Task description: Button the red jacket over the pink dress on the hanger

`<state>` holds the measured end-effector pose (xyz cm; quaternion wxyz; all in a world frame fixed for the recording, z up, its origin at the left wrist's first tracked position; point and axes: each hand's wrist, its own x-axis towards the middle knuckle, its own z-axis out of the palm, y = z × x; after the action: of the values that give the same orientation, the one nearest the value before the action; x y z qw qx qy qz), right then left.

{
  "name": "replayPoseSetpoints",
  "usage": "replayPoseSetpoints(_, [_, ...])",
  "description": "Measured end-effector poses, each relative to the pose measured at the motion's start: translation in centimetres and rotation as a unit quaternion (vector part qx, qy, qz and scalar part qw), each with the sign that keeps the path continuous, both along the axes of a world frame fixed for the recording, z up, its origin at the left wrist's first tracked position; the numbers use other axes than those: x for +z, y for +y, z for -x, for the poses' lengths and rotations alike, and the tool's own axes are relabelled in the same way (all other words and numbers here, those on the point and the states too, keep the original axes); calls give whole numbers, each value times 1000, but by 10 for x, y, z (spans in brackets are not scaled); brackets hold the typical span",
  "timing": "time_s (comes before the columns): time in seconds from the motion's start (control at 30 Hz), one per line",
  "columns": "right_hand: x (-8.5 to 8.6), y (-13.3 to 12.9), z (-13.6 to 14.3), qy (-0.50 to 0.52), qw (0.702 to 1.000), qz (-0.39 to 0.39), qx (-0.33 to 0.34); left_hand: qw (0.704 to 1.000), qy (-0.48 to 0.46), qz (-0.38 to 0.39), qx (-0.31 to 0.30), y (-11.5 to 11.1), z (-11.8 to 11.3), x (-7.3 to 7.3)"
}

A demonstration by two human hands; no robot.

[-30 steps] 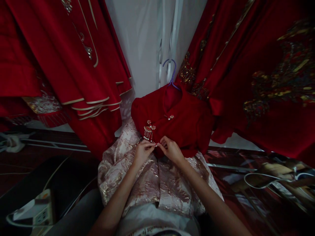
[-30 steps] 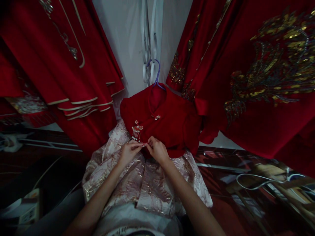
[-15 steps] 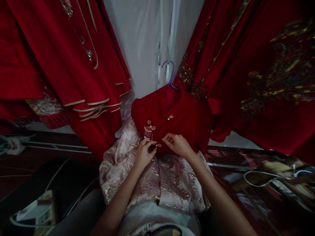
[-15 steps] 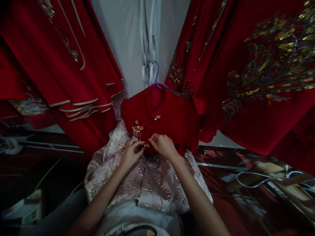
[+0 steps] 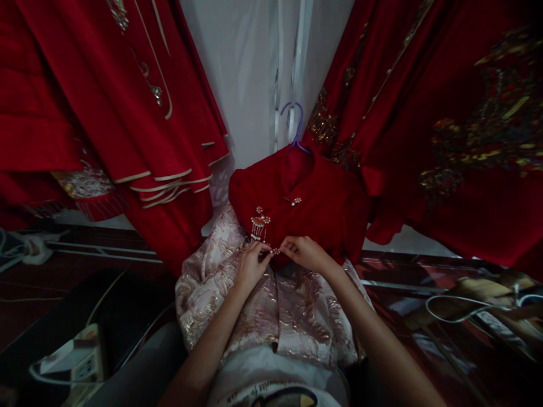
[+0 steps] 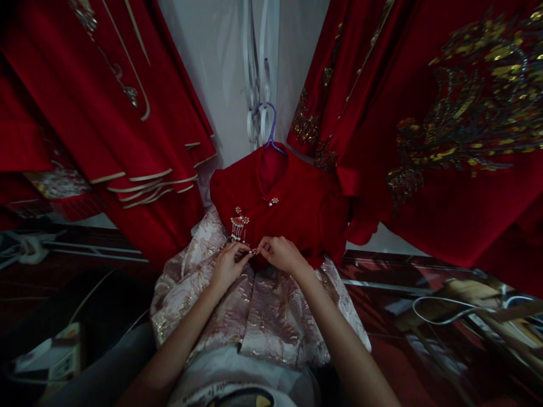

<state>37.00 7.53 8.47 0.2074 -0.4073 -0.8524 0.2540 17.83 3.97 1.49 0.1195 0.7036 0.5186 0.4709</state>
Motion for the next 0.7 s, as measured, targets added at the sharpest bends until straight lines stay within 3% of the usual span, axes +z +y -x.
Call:
replayPoseSetpoints(0.17, [-18,9,1,64,998,-1,9,998,-50,23,-21,-1,-2,1])
replayPoseSetpoints(0.33, [-33,15,4,122,991,47,33,986,-149,66,-34,1,-5,-4])
replayPoseSetpoints(0.7, [-32,13,10,165,984,56,27,955,-260,135,-38,2,-5,-4])
